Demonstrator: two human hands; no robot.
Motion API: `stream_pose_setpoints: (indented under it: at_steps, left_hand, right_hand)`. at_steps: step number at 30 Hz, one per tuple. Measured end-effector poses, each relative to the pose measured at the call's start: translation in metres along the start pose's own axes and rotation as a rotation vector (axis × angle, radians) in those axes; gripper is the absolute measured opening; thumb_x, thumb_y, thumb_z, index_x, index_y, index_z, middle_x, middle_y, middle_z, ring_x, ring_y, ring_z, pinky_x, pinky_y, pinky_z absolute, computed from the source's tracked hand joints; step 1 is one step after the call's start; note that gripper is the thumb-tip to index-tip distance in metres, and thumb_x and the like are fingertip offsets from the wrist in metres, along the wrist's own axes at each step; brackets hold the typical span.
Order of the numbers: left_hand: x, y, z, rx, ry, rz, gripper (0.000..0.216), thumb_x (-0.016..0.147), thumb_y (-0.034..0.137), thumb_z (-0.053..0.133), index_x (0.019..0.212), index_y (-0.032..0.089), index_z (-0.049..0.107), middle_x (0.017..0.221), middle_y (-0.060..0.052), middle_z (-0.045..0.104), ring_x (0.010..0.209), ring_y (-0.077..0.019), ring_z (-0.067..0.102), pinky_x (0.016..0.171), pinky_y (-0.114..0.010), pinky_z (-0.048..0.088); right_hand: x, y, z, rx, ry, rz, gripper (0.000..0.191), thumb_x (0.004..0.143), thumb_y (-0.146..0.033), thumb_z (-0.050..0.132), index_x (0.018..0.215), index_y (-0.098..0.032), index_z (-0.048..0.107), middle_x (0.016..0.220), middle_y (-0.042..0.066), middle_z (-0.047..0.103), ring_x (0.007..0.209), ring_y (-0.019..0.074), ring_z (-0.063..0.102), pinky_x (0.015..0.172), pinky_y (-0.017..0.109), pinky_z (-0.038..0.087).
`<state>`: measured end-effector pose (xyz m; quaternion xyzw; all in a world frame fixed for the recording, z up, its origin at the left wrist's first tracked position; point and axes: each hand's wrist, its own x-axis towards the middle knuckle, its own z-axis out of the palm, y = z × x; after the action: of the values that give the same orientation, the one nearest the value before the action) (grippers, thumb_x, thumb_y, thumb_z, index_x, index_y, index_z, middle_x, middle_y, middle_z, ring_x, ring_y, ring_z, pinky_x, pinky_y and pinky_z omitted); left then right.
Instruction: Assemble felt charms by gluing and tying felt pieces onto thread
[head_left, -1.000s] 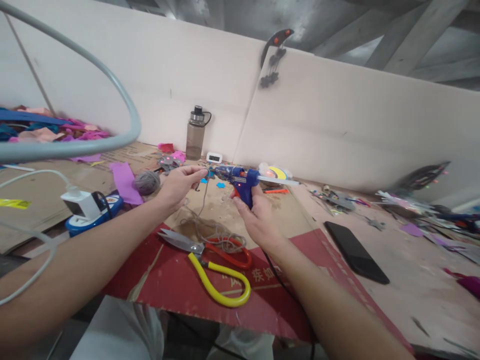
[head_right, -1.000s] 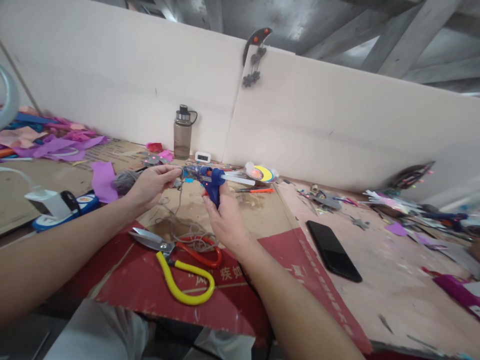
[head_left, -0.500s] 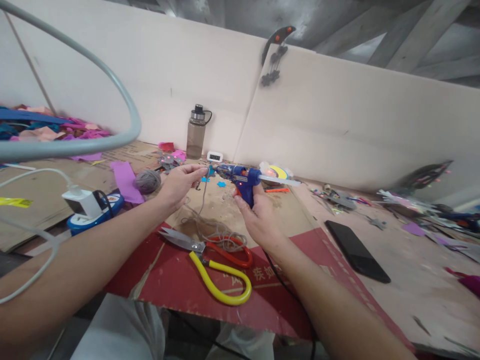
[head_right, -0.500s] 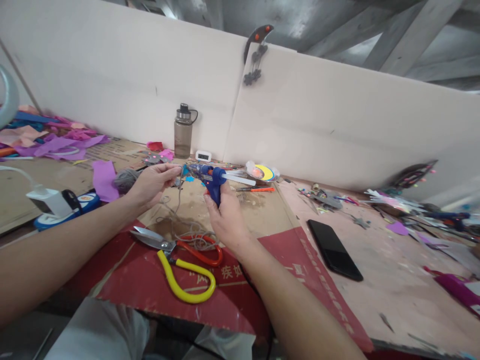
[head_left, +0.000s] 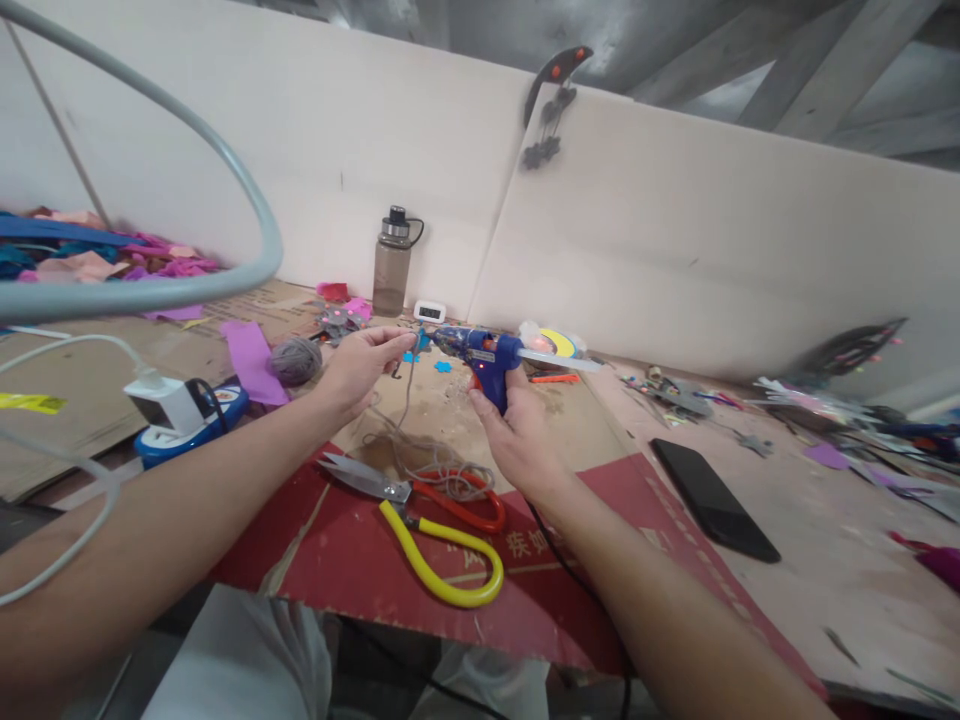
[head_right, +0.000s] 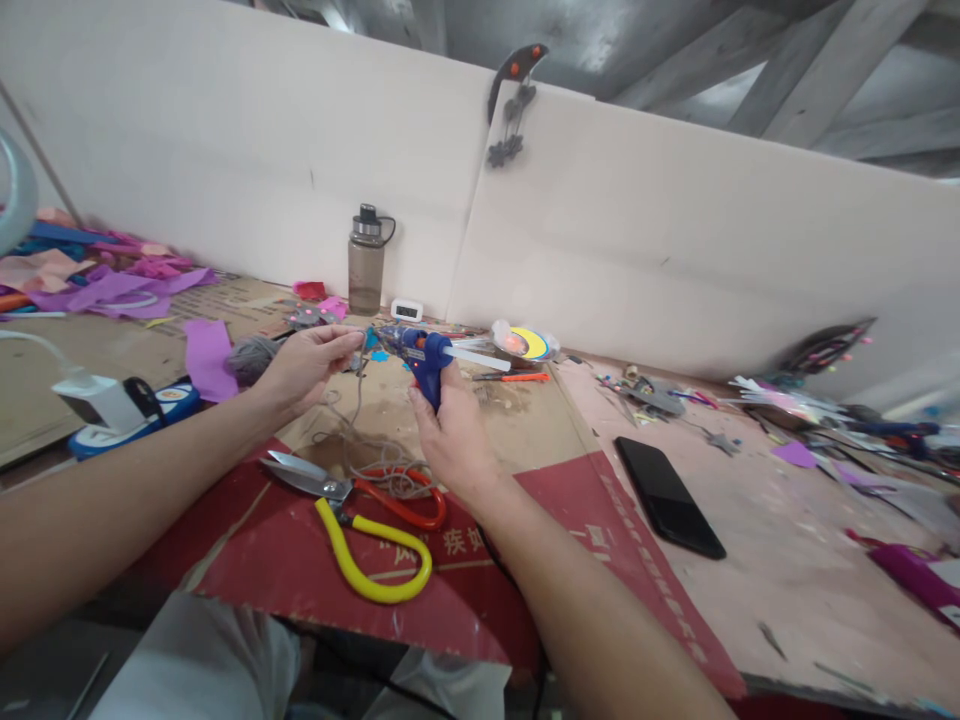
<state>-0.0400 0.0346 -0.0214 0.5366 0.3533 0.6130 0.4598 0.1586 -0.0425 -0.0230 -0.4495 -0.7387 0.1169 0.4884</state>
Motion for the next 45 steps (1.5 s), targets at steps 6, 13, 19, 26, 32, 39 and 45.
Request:
stream_pose_setpoints:
  at_steps: [6,13,19,26,32,39,45]
  left_hand:
    - [-0.002,-0.002,-0.001,0.024,-0.018,0.006,0.019,0.068,0.035,0.076,0.072,0.016,0.073,0.059,0.001,0.054,0.052,-0.0069,0.04,0.05,-0.023,0.03]
    - [-0.001,0.0,0.0,-0.033,0.003,-0.025,0.019,0.066,0.032,0.077,0.071,0.015,0.072,0.06,0.0,0.056,0.051,-0.0065,0.04,0.049,-0.022,0.03]
    - [0.002,0.003,0.0,-0.16,0.061,-0.107,0.019,0.061,0.026,0.079,0.065,0.012,0.067,0.062,0.0,0.056,0.053,-0.006,0.044,0.048,-0.02,0.033]
    - [0.002,0.007,0.001,-0.184,0.096,-0.117,0.016,0.062,0.022,0.077,0.065,0.013,0.065,0.059,0.002,0.054,0.051,-0.0055,0.043,0.045,-0.019,0.031]
    - [0.0,0.008,0.004,-0.089,0.101,-0.015,0.009,0.067,0.022,0.072,0.066,0.014,0.068,0.06,0.001,0.055,0.051,-0.0054,0.04,0.045,-0.02,0.027]
    - [-0.005,0.008,0.005,0.083,0.078,0.098,0.016,0.07,0.03,0.072,0.071,0.014,0.068,0.062,0.002,0.057,0.054,-0.0063,0.041,0.052,-0.021,0.031]
    - [-0.012,0.012,0.003,0.514,0.131,0.346,0.017,0.077,0.031,0.066,0.081,0.016,0.072,0.072,-0.002,0.066,0.061,-0.0115,0.052,0.058,-0.025,0.038]
  right_hand:
    - [-0.002,-0.002,0.002,-0.005,-0.011,0.012,0.031,0.088,-0.028,0.049,0.117,-0.019,0.052,0.097,0.009,0.065,0.085,0.0227,0.06,0.08,0.038,0.049]
    - [-0.001,-0.003,0.0,0.028,-0.014,0.027,0.027,0.087,-0.026,0.049,0.112,-0.02,0.052,0.098,0.009,0.065,0.085,0.0219,0.059,0.081,0.038,0.048]
    - [0.002,0.004,0.002,0.403,-0.01,0.222,0.021,0.082,-0.032,0.056,0.101,-0.023,0.052,0.088,0.002,0.063,0.062,0.0135,0.051,0.059,0.029,0.044]
    - [0.016,0.025,-0.002,0.868,0.067,0.563,0.029,0.063,-0.03,0.07,0.085,-0.021,0.054,0.07,-0.004,0.059,0.055,0.0086,0.048,0.054,0.023,0.041]
    - [0.023,0.062,-0.004,0.258,-0.043,0.704,0.015,0.064,-0.032,0.064,0.07,-0.02,0.058,0.063,-0.001,0.058,0.058,0.0128,0.05,0.053,0.025,0.033]
    - [0.02,0.055,-0.016,-0.642,0.021,0.403,0.024,0.076,-0.038,0.061,0.069,-0.016,0.062,0.094,0.022,0.064,0.104,0.0357,0.055,0.086,0.048,0.038]
    - [0.03,0.003,0.018,0.22,0.084,0.226,0.024,0.076,-0.037,0.06,0.089,-0.021,0.047,0.095,0.007,0.061,0.088,0.0184,0.059,0.081,0.035,0.047]
